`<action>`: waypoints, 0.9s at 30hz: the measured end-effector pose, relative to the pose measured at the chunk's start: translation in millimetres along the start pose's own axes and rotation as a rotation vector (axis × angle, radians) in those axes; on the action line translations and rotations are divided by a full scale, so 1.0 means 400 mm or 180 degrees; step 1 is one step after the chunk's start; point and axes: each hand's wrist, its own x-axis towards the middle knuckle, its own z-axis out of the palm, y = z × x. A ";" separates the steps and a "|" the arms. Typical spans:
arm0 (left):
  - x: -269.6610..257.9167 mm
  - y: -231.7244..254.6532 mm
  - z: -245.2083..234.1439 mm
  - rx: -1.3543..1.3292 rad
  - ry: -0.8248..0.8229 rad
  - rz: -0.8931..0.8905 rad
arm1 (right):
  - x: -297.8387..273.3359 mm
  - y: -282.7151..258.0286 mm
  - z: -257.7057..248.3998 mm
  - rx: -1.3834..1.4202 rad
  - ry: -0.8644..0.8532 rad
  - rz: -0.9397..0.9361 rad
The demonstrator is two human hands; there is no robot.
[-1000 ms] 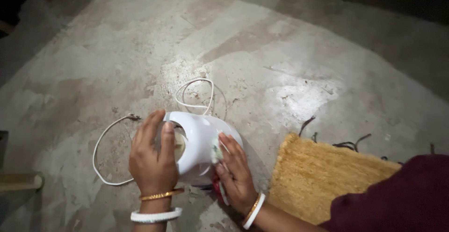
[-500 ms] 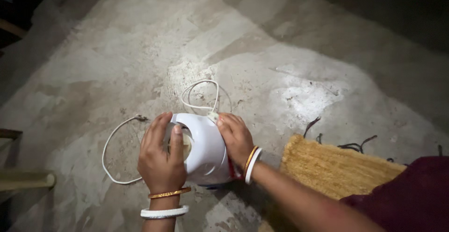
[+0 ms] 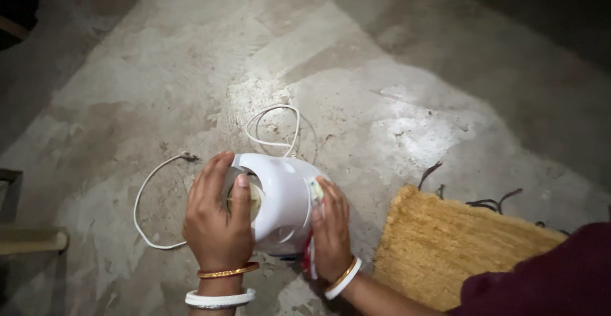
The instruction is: The person wipes the exterior of a white blender jar with a cloth while seated on the floor. They repeatedly wipe around the body and rim of the jar, occasionally lifting it to clean different sides.
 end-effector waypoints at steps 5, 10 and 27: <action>-0.003 -0.004 0.000 -0.0017 0.0025 0.0031 | 0.118 0.075 0.016 0.0314 -0.0062 0.0180; 0.000 0.008 -0.004 -0.0048 0.0050 0.0026 | 0.195 0.125 0.021 0.0070 -0.0310 0.0330; 0.004 0.001 -0.003 -0.0157 0.0046 0.0002 | 0.062 0.154 0.027 0.0334 0.0130 0.0586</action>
